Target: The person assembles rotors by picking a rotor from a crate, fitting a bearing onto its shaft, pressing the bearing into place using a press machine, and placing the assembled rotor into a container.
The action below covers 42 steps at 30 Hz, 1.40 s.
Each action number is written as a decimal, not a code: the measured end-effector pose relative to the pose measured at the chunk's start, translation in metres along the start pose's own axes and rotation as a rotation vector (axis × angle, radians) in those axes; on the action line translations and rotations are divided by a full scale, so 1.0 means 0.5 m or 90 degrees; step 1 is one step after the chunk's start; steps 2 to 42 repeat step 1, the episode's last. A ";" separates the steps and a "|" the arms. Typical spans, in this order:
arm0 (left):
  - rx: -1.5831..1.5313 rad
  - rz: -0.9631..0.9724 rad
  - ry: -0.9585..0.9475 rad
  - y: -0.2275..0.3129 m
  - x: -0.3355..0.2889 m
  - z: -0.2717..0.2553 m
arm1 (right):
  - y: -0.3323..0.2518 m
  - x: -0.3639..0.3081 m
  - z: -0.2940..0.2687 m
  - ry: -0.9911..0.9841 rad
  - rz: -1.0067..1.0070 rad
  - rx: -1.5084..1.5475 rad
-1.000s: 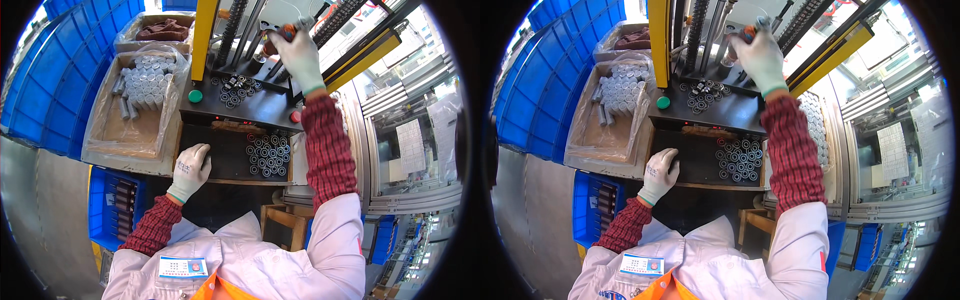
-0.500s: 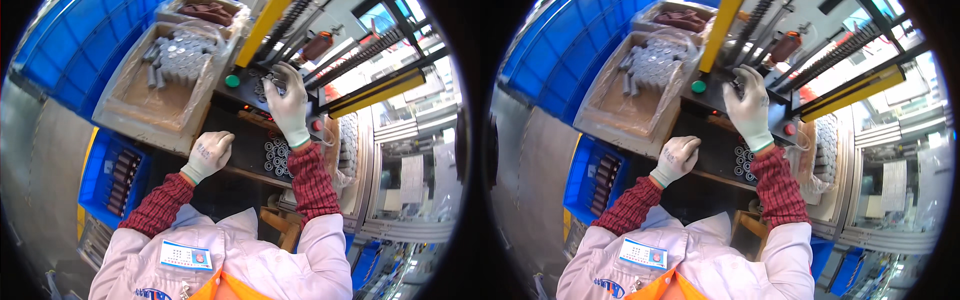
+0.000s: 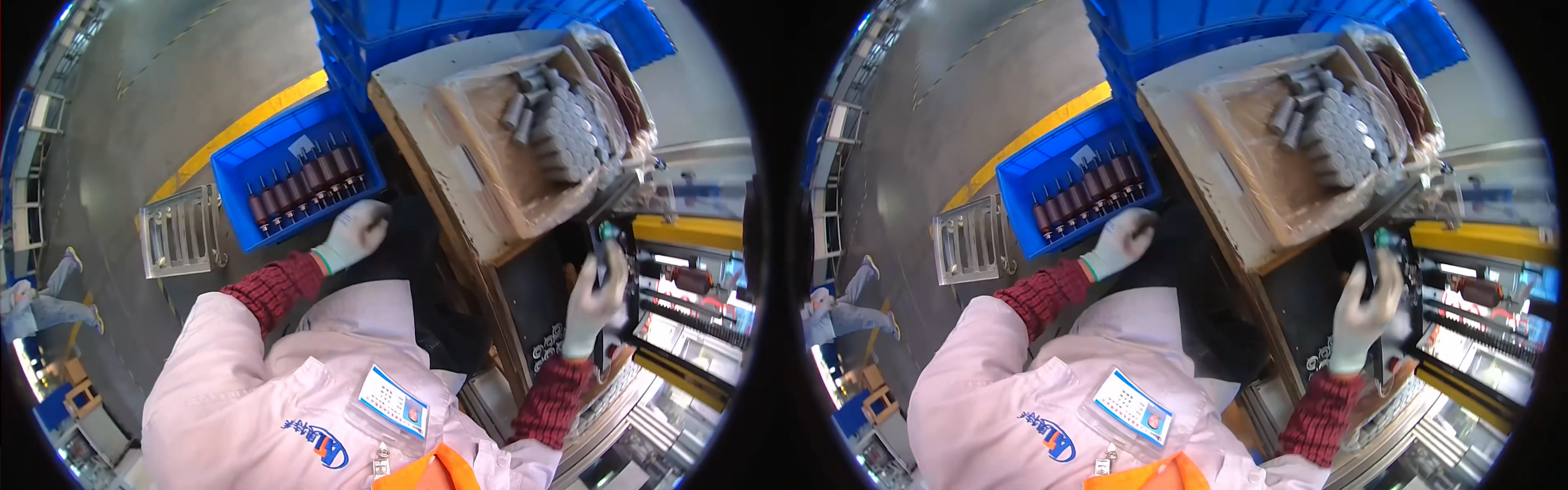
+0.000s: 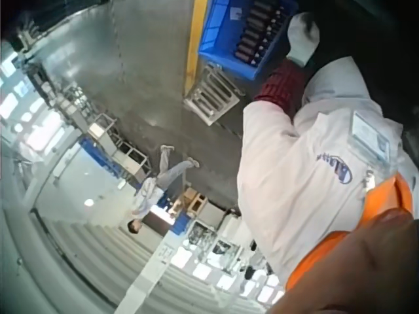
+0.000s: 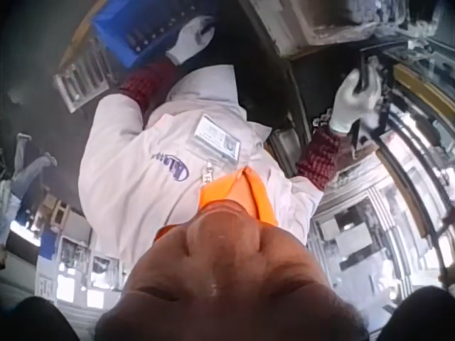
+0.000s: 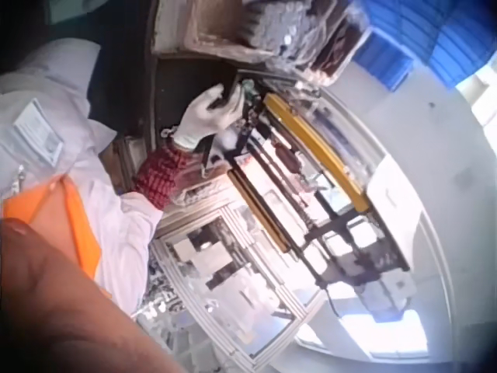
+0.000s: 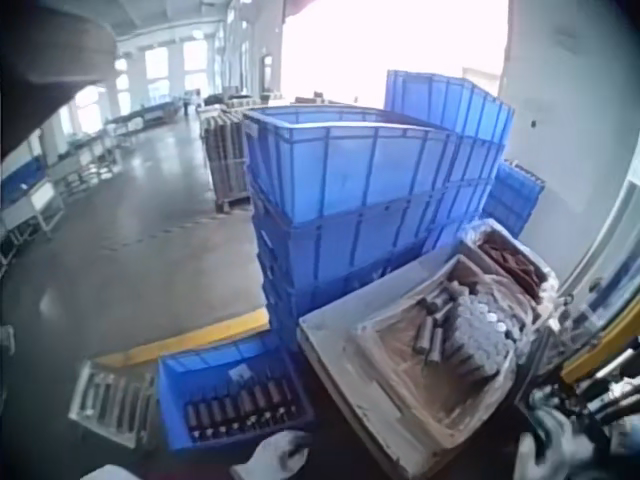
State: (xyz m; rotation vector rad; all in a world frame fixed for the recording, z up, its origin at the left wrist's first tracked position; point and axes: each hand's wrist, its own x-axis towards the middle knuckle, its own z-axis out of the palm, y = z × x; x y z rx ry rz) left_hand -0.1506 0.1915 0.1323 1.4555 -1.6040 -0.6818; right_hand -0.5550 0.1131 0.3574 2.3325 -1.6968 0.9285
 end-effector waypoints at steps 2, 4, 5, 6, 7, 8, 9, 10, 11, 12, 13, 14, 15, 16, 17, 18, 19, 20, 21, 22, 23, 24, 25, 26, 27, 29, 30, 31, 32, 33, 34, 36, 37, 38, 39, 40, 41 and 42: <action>0.039 -0.065 0.044 -0.081 -0.012 -0.014 | -0.009 0.015 0.022 -0.006 -0.005 0.005; 0.039 -0.065 0.044 -0.081 -0.012 -0.014 | -0.009 0.015 0.022 -0.006 -0.005 0.005; 0.039 -0.065 0.044 -0.081 -0.012 -0.014 | -0.009 0.015 0.022 -0.006 -0.005 0.005; 0.039 -0.065 0.044 -0.081 -0.012 -0.014 | -0.009 0.015 0.022 -0.006 -0.005 0.005; 0.039 -0.065 0.044 -0.081 -0.012 -0.014 | -0.009 0.015 0.022 -0.006 -0.005 0.005; 0.039 -0.065 0.044 -0.081 -0.012 -0.014 | -0.009 0.015 0.022 -0.006 -0.005 0.005; 0.039 -0.065 0.044 -0.081 -0.012 -0.014 | -0.009 0.015 0.022 -0.006 -0.005 0.005; 0.039 -0.065 0.044 -0.081 -0.012 -0.014 | -0.009 0.015 0.022 -0.006 -0.005 0.005; 0.039 -0.065 0.044 -0.081 -0.012 -0.014 | -0.009 0.015 0.022 -0.006 -0.005 0.005; 0.039 -0.065 0.044 -0.081 -0.012 -0.014 | -0.009 0.015 0.022 -0.006 -0.005 0.005; 0.039 -0.065 0.044 -0.081 -0.012 -0.014 | -0.009 0.015 0.022 -0.006 -0.005 0.005; 0.039 -0.065 0.044 -0.081 -0.012 -0.014 | -0.009 0.015 0.022 -0.006 -0.005 0.005; 0.039 -0.065 0.044 -0.081 -0.012 -0.014 | -0.009 0.015 0.022 -0.006 -0.005 0.005; 0.039 -0.065 0.044 -0.081 -0.012 -0.014 | -0.009 0.015 0.022 -0.006 -0.005 0.005; 0.039 -0.065 0.044 -0.081 -0.012 -0.014 | -0.009 0.015 0.022 -0.006 -0.005 0.005; 0.039 -0.065 0.044 -0.081 -0.012 -0.014 | -0.009 0.015 0.022 -0.006 -0.005 0.005; 0.039 -0.065 0.044 -0.081 -0.012 -0.014 | -0.009 0.015 0.022 -0.006 -0.005 0.005; 0.039 -0.065 0.044 -0.081 -0.012 -0.014 | -0.009 0.015 0.022 -0.006 -0.005 0.005; 0.039 -0.065 0.044 -0.081 -0.012 -0.014 | -0.009 0.015 0.022 -0.006 -0.005 0.005; 0.039 -0.065 0.044 -0.081 -0.012 -0.014 | -0.009 0.015 0.022 -0.006 -0.005 0.005; 0.039 -0.065 0.044 -0.081 -0.012 -0.014 | -0.009 0.015 0.022 -0.006 -0.005 0.005; 0.039 -0.065 0.044 -0.081 -0.012 -0.014 | -0.009 0.015 0.022 -0.006 -0.005 0.005; 0.039 -0.065 0.044 -0.081 -0.012 -0.014 | -0.009 0.015 0.022 -0.006 -0.005 0.005; 0.039 -0.065 0.044 -0.081 -0.012 -0.014 | -0.009 0.015 0.022 -0.006 -0.005 0.005; 0.039 -0.065 0.044 -0.081 -0.012 -0.014 | -0.009 0.015 0.022 -0.006 -0.005 0.005; 0.039 -0.065 0.044 -0.081 -0.012 -0.014 | -0.009 0.015 0.022 -0.006 -0.005 0.005; 0.039 -0.065 0.044 -0.081 -0.012 -0.014 | -0.009 0.015 0.022 -0.006 -0.005 0.005; 0.039 -0.065 0.044 -0.081 -0.012 -0.014 | -0.009 0.015 0.022 -0.006 -0.005 0.005; 0.039 -0.065 0.044 -0.081 -0.012 -0.014 | -0.009 0.015 0.022 -0.006 -0.005 0.005; 0.039 -0.065 0.044 -0.081 -0.012 -0.014 | -0.009 0.015 0.022 -0.006 -0.005 0.005; 0.039 -0.065 0.044 -0.081 -0.012 -0.014 | -0.009 0.015 0.022 -0.006 -0.005 0.005; 0.039 -0.065 0.044 -0.081 -0.012 -0.014 | -0.009 0.015 0.022 -0.006 -0.005 0.005; 0.039 -0.065 0.044 -0.081 -0.012 -0.014 | -0.009 0.015 0.022 -0.006 -0.005 0.005; 0.039 -0.065 0.044 -0.081 -0.012 -0.014 | -0.009 0.015 0.022 -0.006 -0.005 0.005; 0.039 -0.065 0.044 -0.081 -0.012 -0.014 | -0.009 0.015 0.022 -0.006 -0.005 0.005; 0.039 -0.065 0.044 -0.081 -0.012 -0.014 | -0.009 0.015 0.022 -0.006 -0.005 0.005; 0.039 -0.065 0.044 -0.081 -0.012 -0.014 | -0.009 0.015 0.022 -0.006 -0.005 0.005; 0.039 -0.065 0.044 -0.081 -0.012 -0.014 | -0.009 0.015 0.022 -0.006 -0.005 0.005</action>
